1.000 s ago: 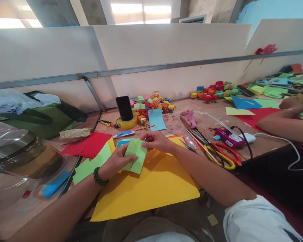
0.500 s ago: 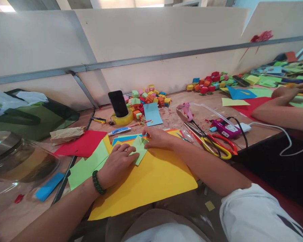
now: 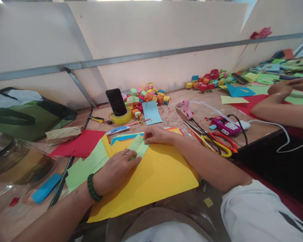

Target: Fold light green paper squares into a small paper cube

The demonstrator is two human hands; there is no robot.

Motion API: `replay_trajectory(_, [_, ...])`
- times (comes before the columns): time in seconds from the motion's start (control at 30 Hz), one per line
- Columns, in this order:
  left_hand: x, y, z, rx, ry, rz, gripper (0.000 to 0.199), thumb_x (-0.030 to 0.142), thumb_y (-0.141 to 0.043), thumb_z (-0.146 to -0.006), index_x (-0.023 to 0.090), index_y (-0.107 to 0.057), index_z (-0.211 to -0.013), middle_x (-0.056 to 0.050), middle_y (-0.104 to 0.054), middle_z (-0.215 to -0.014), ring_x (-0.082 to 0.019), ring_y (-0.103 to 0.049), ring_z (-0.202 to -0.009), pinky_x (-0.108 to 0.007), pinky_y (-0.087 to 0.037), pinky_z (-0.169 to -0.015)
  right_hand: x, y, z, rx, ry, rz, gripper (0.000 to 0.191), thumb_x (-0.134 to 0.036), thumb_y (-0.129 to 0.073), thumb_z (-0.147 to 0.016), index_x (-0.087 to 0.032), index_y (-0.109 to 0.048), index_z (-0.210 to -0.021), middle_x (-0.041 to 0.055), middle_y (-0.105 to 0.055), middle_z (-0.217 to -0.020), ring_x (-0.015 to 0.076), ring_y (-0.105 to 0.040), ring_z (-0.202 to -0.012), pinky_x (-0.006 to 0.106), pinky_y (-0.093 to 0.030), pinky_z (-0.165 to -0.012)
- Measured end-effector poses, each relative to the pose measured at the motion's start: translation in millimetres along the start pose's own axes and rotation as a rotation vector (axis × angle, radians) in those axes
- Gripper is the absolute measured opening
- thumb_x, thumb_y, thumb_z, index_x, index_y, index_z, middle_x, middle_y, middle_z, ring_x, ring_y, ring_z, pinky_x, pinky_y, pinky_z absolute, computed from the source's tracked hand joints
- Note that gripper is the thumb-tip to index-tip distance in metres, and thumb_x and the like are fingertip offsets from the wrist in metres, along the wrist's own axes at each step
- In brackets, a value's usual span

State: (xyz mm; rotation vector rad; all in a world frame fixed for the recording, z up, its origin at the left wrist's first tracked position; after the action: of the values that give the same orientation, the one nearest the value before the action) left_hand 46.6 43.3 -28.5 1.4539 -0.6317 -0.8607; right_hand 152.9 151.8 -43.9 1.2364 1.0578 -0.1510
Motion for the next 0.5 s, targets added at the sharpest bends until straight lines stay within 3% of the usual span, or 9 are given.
replay_trajectory(0.37, [4.3, 2.4, 2.1, -0.106, -0.017, 0.065, 0.032, -0.001, -0.042, -0.078, 0.015, -0.059, -0.099, -0.011, -0.065, -0.102, -0.023, -0.057, -0.094, -0.036, -0.051, -0.084, -0.1, -1.0, -4.1, 0.018, -0.071, 0.157, 0.012, -0.024, -0.059, -0.079, -0.014, -0.065, -0.076, 0.0028, -0.063, -0.074, 0.0139, -0.055, -0.070, 0.022, -0.035, -0.059])
replay_trajectory(0.5, [4.3, 2.9, 2.2, -0.067, -0.022, 0.160, 0.027, 0.002, -0.043, -0.080, 0.014, -0.061, -0.096, -0.014, -0.064, -0.104, -0.025, -0.056, -0.096, -0.040, -0.051, -0.085, -3.6, -1.6, -4.4, 0.002, -0.108, 0.213, 0.010, -0.021, -0.059, -0.079, -0.014, -0.065, -0.076, 0.0025, -0.064, -0.074, 0.0133, -0.054, -0.068, 0.021, -0.033, -0.057])
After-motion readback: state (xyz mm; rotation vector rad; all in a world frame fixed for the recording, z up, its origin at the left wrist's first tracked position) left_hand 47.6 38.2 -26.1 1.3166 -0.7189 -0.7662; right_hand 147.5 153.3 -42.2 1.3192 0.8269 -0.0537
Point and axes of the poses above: each hand's wrist, its own z-axis away from the middle knuckle, its own y-axis out of the back of the hand, x = y × z, the point moved 8 cm from there along -z, towards the middle knuckle
